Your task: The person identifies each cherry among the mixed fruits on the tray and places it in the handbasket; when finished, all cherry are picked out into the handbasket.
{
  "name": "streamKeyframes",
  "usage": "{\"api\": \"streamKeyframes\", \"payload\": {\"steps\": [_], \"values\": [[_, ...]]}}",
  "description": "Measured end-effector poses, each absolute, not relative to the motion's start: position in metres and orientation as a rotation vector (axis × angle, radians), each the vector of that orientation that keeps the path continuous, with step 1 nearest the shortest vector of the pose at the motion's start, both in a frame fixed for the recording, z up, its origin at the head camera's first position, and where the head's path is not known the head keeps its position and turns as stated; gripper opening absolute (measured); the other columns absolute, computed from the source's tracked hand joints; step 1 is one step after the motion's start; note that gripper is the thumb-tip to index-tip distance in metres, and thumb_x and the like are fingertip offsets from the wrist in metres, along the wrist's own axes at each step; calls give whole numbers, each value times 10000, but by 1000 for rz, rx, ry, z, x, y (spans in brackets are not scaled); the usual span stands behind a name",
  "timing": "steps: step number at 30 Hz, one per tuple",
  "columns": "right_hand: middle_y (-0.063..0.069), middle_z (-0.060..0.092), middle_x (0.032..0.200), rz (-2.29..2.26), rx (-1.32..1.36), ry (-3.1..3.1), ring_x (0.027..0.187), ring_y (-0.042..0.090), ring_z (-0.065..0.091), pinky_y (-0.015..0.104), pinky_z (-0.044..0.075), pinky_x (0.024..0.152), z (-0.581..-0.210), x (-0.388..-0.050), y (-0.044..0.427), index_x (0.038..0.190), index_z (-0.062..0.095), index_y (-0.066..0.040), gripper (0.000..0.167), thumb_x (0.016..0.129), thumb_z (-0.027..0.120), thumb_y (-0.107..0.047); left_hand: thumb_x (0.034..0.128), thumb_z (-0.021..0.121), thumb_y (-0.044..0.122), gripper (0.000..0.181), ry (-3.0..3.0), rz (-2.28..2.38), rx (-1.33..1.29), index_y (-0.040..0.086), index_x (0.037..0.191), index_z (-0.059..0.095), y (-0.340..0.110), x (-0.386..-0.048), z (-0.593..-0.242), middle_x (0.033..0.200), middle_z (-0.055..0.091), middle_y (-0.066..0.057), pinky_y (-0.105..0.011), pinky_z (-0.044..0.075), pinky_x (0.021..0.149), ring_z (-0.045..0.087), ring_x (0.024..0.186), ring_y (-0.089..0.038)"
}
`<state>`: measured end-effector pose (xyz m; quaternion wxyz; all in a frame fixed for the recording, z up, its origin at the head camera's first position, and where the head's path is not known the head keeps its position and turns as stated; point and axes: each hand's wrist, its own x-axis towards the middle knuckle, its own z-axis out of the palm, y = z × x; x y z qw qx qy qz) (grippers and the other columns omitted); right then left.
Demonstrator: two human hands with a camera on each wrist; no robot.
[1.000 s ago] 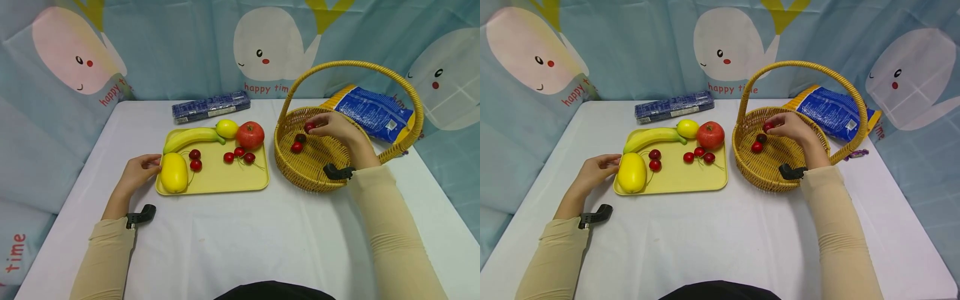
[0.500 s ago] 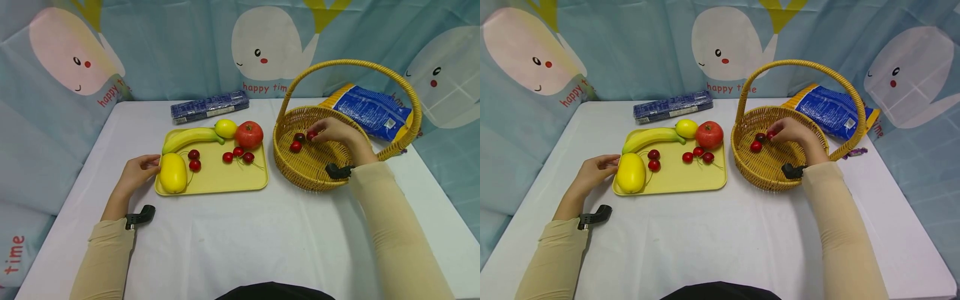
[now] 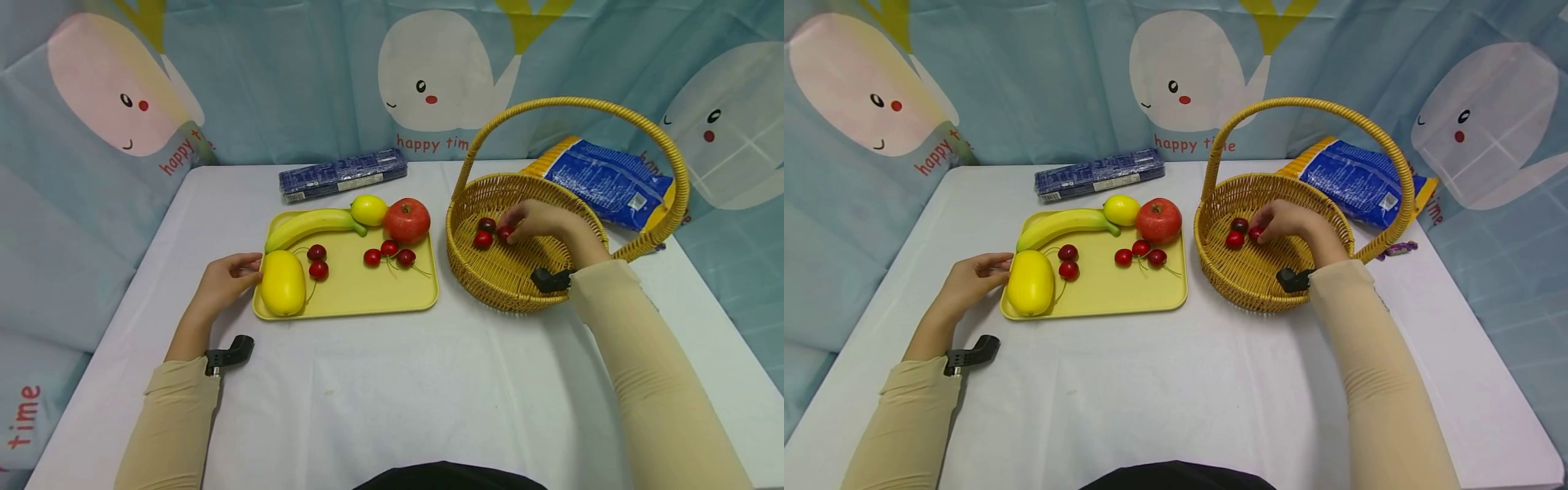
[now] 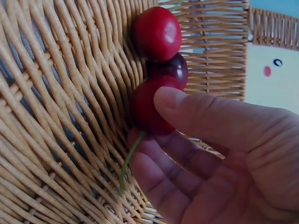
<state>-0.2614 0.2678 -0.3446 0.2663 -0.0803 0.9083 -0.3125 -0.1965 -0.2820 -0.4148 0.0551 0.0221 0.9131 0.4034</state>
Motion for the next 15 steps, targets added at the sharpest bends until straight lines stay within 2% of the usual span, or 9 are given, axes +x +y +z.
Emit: {"api": "streamKeyframes", "payload": {"steps": [9, 15], "values": [[210, 528, 1199, -804, -233, 2370, 1094, 333, 472, 470, 420, 896, -346, -262, 268, 1167, 570, 1, 350, 823, 635, -15, 892, 606, 162, 465, 2775, 1227, 59, -46, 1291, 489, -281, -196, -414, 1098, 571, -218, -81, 420, 645, 519, 776, 6], [214, 496, 1219, -792, -217, 2355, 1102, 343, 449, 471, 414, 900, -346, -262, 269, 1202, 551, -19, 372, 839, 630, -36, 891, 605, 161, 460, 2781, 1212, 48, -39, 1290, 492, -280, -195, -413, 1094, 572, -208, -83, 420, 650, 534, 807, -65]]}}
